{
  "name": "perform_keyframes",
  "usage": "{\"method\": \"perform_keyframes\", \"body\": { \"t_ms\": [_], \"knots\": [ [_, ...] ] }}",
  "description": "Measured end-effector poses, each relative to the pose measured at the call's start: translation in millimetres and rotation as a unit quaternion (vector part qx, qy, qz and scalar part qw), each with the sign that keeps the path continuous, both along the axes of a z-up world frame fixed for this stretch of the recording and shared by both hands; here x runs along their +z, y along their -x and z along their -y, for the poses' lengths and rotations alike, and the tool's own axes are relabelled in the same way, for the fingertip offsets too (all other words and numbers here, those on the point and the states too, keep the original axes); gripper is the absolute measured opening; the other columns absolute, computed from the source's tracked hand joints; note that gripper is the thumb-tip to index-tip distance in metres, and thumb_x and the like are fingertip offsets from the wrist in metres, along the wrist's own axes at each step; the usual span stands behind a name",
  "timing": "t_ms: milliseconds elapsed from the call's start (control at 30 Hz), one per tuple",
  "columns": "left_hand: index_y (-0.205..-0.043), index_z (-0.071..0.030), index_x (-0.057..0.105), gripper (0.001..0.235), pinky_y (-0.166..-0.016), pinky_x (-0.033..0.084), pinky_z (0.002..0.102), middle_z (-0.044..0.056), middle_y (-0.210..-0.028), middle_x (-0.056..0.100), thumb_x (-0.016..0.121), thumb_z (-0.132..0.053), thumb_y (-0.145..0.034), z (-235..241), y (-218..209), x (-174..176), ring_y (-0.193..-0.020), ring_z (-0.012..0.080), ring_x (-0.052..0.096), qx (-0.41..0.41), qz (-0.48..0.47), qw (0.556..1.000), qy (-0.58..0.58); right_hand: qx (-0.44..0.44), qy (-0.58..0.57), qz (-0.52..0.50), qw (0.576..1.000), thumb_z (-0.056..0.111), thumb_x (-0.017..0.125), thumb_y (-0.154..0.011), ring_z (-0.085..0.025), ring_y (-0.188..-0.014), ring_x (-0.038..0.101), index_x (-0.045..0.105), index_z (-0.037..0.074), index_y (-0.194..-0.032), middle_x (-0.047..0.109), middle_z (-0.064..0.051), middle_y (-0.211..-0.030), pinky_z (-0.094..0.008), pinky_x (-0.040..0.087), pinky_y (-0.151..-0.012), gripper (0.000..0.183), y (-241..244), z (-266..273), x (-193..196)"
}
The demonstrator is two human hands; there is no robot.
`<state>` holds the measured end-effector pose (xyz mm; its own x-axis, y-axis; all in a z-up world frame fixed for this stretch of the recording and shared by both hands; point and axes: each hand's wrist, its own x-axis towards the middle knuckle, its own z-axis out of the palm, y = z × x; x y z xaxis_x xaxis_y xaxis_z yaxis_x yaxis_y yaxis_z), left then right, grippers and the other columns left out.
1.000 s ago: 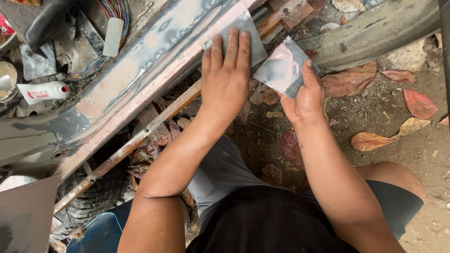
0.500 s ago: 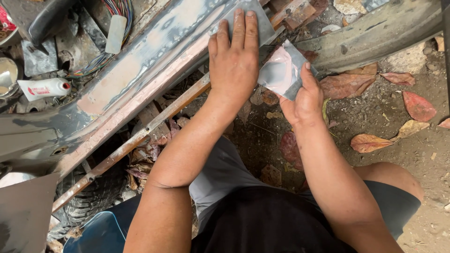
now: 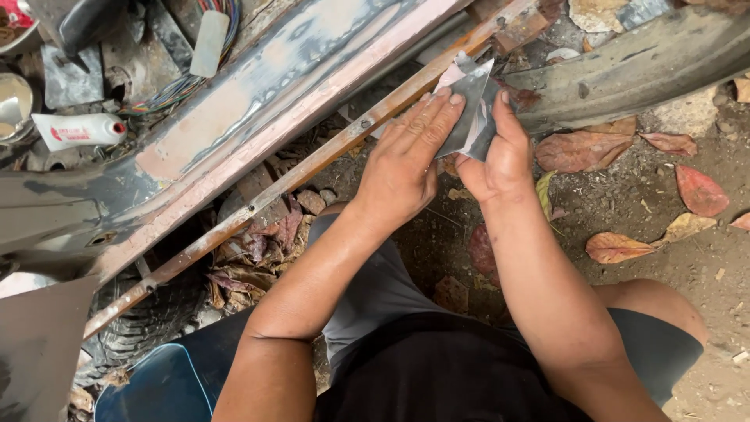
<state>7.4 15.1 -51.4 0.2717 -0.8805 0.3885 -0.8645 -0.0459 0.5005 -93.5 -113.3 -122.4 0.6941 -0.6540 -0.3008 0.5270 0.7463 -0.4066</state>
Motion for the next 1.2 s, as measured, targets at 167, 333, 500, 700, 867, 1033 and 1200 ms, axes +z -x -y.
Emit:
{"method": "perform_keyframes", "body": {
  "t_ms": [167, 333, 500, 700, 867, 1033, 1200],
  "knots": [
    [-0.156, -0.013, 0.048, 0.063, -0.115, 0.051, 0.051, 0.018, -0.154, 0.055, 0.047, 0.013, -0.098, -24.2, -9.1, -20.3, -0.138, 0.0386, 0.059, -0.004, -0.028, 0.999, 0.040, 0.044, 0.096, 0.020, 0.994, 0.039, 0.039, -0.106, -0.035, -0.129, 0.063, 0.049, 0.008, -0.145, 0.062, -0.022, -0.142, -0.056, 0.049, -0.121, 0.051, -7.3, -2.8, 24.9],
    [-0.152, 0.000, 0.046, 0.066, -0.126, 0.042, 0.045, 0.019, -0.156, 0.052, 0.051, 0.018, -0.088, -52.7, -19.2, -3.7, -0.143, 0.0323, 0.055, 0.036, 0.038, 0.993, -0.105, 0.006, 0.092, 0.008, 0.996, 0.036, 0.060, -0.099, -0.027, -0.121, 0.064, 0.056, 0.001, -0.140, 0.066, -0.016, -0.134, -0.044, 0.053, -0.106, 0.054, 4.8, 10.2, 27.4],
    [-0.150, -0.007, 0.049, 0.055, -0.127, 0.041, 0.048, 0.016, -0.153, 0.058, 0.063, 0.007, -0.099, -44.5, -12.5, 39.3, -0.142, 0.0323, 0.057, 0.054, 0.091, 0.992, -0.076, 0.024, 0.171, 0.010, 0.985, 0.040, 0.060, -0.102, -0.029, -0.131, 0.062, 0.054, 0.001, -0.142, 0.061, -0.019, -0.143, -0.048, 0.051, -0.116, 0.057, 9.0, 9.0, 33.9],
    [-0.147, -0.007, 0.057, 0.050, -0.107, 0.048, 0.047, 0.014, -0.147, 0.064, 0.062, -0.012, -0.098, -29.5, -2.7, 56.2, -0.131, 0.0341, 0.063, -0.022, 0.185, 0.972, -0.144, -0.005, 0.215, -0.053, 0.975, 0.042, 0.059, -0.102, -0.021, -0.112, 0.070, 0.060, -0.002, -0.128, 0.069, -0.015, -0.126, -0.034, 0.058, -0.103, 0.051, 10.4, 1.8, 35.7],
    [-0.146, -0.010, 0.058, 0.057, -0.118, 0.043, 0.048, 0.010, -0.149, 0.061, 0.068, 0.001, -0.090, -41.8, -8.9, 47.1, -0.138, 0.0308, 0.056, -0.061, 0.121, 0.976, -0.172, -0.042, 0.162, -0.104, 0.980, 0.046, 0.055, -0.095, -0.034, -0.132, 0.062, 0.046, 0.001, -0.147, 0.058, -0.024, -0.146, -0.047, 0.056, -0.113, 0.070, 5.6, 15.8, 28.2],
    [-0.153, -0.007, 0.048, 0.053, -0.113, 0.047, 0.053, 0.015, -0.153, 0.058, 0.061, -0.002, -0.101, -37.4, -35.2, 49.5, -0.139, 0.0387, 0.056, 0.071, 0.201, 0.967, -0.139, -0.039, 0.100, -0.095, 0.990, 0.040, 0.054, -0.096, -0.029, -0.120, 0.068, 0.054, 0.004, -0.143, 0.060, -0.023, -0.142, -0.041, 0.063, -0.104, 0.059, 2.8, 8.9, 33.4],
    [-0.154, -0.007, 0.045, 0.052, -0.110, 0.046, 0.050, 0.017, -0.153, 0.057, 0.060, -0.012, -0.104, -22.7, -41.3, 43.3, -0.137, 0.0409, 0.058, 0.137, 0.254, 0.947, -0.138, -0.023, 0.040, -0.106, 0.993, 0.038, 0.057, -0.094, -0.030, -0.123, 0.065, 0.054, 0.002, -0.143, 0.062, -0.022, -0.143, -0.043, 0.059, -0.105, 0.061, -0.3, -6.3, 32.8]
  ]
}}
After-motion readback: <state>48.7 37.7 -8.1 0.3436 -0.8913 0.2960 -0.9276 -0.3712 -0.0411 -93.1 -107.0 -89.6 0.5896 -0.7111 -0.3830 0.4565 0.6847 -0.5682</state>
